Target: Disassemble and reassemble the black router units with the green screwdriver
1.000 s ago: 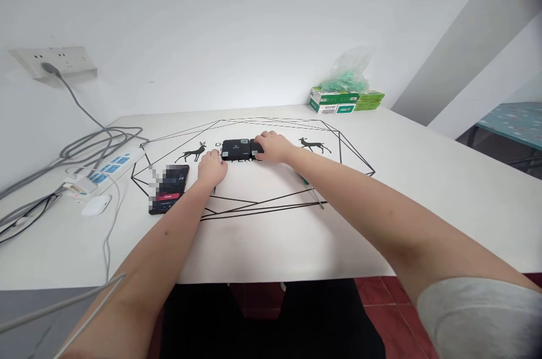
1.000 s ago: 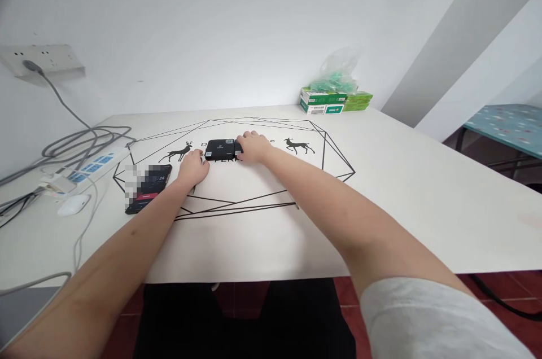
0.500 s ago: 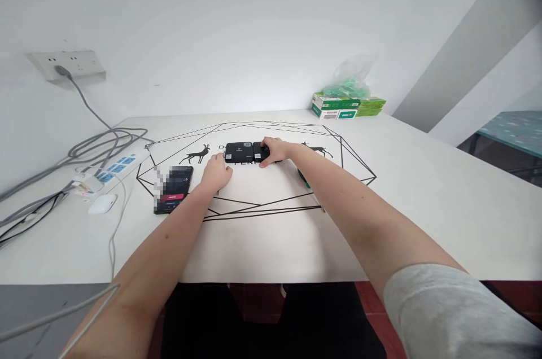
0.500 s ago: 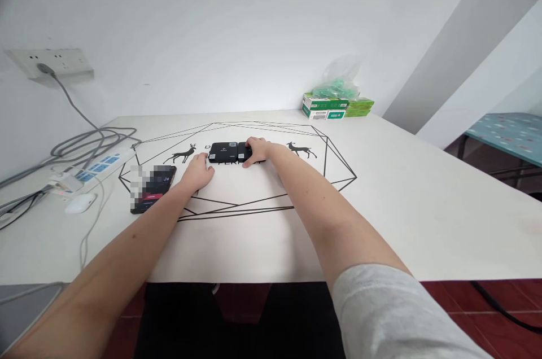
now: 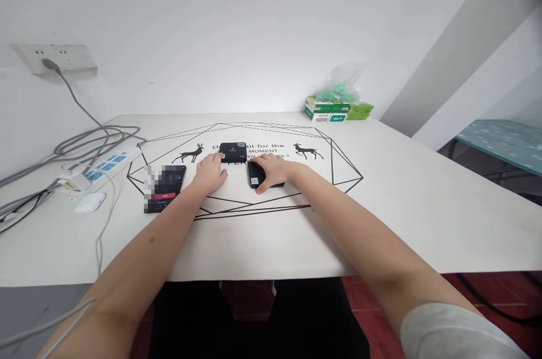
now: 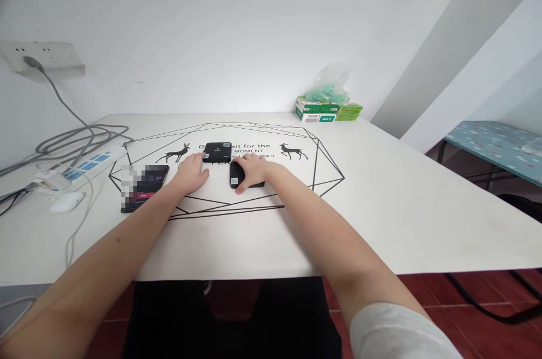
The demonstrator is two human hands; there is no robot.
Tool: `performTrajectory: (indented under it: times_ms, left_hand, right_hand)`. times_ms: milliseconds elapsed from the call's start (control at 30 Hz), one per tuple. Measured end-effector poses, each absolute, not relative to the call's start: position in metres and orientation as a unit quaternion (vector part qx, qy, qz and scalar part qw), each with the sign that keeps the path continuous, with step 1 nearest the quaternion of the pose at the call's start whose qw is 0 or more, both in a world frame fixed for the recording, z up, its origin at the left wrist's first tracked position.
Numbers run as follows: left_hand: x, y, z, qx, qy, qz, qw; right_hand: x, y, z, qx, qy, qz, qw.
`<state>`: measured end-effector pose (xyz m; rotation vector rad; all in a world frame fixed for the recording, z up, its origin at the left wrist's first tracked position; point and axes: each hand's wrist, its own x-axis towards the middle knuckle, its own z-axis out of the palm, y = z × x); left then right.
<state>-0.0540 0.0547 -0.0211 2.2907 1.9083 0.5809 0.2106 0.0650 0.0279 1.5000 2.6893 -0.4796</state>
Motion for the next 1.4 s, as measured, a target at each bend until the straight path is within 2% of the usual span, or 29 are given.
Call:
performTrajectory:
  times_ms: [67, 167, 233, 367, 467, 600, 667, 800, 867, 933, 967, 1033, 1100, 1167, 1233, 1300, 1400]
  left_hand:
    - [-0.049, 0.046, -0.017, 0.772, 0.604, 0.191, 0.053]
    - [-0.043, 0.032, -0.011, 0.811, 0.548, 0.186, 0.092]
    - [-0.040, 0.023, -0.007, 0.825, 0.481, 0.206, 0.214]
    - [-0.034, 0.012, 0.003, 0.780, 0.421, 0.269, 0.377]
    - [-0.034, 0.007, 0.009, 0.777, 0.394, 0.275, 0.406]
    - [-0.038, 0.006, 0.010, 0.793, 0.364, 0.274, 0.403]
    - [-0.039, 0.005, 0.009, 0.800, 0.374, 0.259, 0.391]
    - [-0.033, 0.001, 0.007, 0.821, 0.404, 0.240, 0.323]
    - [-0.029, -0.003, 0.007, 0.833, 0.422, 0.214, 0.287]
    - [-0.026, -0.006, 0.008, 0.840, 0.450, 0.171, 0.251]
    - [-0.024, -0.007, 0.008, 0.840, 0.464, 0.147, 0.239]
    - [-0.021, -0.009, 0.010, 0.841, 0.478, 0.102, 0.231]
    - [-0.018, -0.010, 0.012, 0.846, 0.472, 0.068, 0.238]
    - [-0.017, -0.010, 0.013, 0.854, 0.461, 0.048, 0.239]
    - [-0.016, -0.009, 0.013, 0.857, 0.459, 0.036, 0.233]
    - [-0.015, -0.008, 0.012, 0.863, 0.452, 0.030, 0.224]
    - [-0.013, -0.007, 0.008, 0.879, 0.429, 0.033, 0.203]
  right_hand:
    - [0.204, 0.040, 0.035, 0.470, 0.867, -0.160, 0.041]
    - [0.200, 0.015, 0.040, 0.444, 0.876, -0.188, 0.025]
    - [0.203, 0.008, 0.038, 0.423, 0.875, -0.230, -0.045]
    - [0.212, 0.010, 0.022, 0.352, 0.798, -0.406, -0.273]
    - [0.210, 0.013, 0.011, 0.312, 0.732, -0.493, -0.351]
    - [0.198, 0.009, 0.003, 0.299, 0.710, -0.512, -0.379]
    - [0.196, 0.007, 0.001, 0.299, 0.711, -0.510, -0.379]
    - [0.207, 0.014, 0.007, 0.292, 0.759, -0.488, -0.317]
    - [0.218, 0.021, 0.015, 0.324, 0.796, -0.389, -0.332]
    - [0.231, 0.027, 0.023, 0.453, 0.780, -0.241, -0.359]
    - [0.238, 0.030, 0.027, 0.551, 0.742, -0.184, -0.335]
    - [0.250, 0.033, 0.030, 0.706, 0.666, -0.134, -0.202]
    - [0.258, 0.035, 0.029, 0.737, 0.653, -0.157, -0.075]
    - [0.262, 0.036, 0.027, 0.725, 0.665, -0.171, -0.056]
    - [0.262, 0.037, 0.026, 0.706, 0.681, -0.176, -0.078]
    - [0.259, 0.037, 0.028, 0.688, 0.691, -0.177, -0.137]
    - [0.253, 0.037, 0.032, 0.619, 0.683, -0.174, -0.347]
